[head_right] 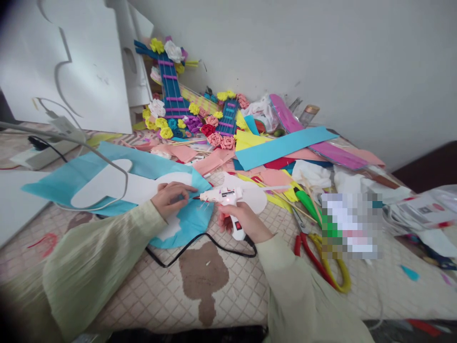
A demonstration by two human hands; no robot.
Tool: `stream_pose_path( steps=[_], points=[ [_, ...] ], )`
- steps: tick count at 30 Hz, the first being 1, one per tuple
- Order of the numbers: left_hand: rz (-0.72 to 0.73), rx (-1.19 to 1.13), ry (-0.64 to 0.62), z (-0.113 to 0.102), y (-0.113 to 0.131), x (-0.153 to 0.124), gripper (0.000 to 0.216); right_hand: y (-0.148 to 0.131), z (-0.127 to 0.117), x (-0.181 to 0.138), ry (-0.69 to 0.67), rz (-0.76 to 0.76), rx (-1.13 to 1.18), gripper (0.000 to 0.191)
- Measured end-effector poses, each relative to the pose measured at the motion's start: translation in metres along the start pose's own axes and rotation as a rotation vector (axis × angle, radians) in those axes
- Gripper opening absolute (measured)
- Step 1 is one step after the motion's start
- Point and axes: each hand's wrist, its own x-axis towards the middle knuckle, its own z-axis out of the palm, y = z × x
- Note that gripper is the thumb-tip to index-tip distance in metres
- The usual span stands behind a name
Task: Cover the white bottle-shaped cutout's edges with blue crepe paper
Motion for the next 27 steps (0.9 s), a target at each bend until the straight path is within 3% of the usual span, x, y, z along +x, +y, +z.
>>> stream_pose_path(
  steps=[15, 27],
  points=[
    [-0.056, -0.017, 0.015, -0.0021, 0.006, -0.0003, 0.009, 0.0013, -0.0006, 0.0022, -0.015, -0.019, -0.026, 0.025],
    [-0.022, -0.034, 0.044, 0.0007, 0.0026, -0.0006, 0.012, 0.0024, -0.0041, 0.0021, 0.056, 0.009, 0.002, 0.024]
  ],
)
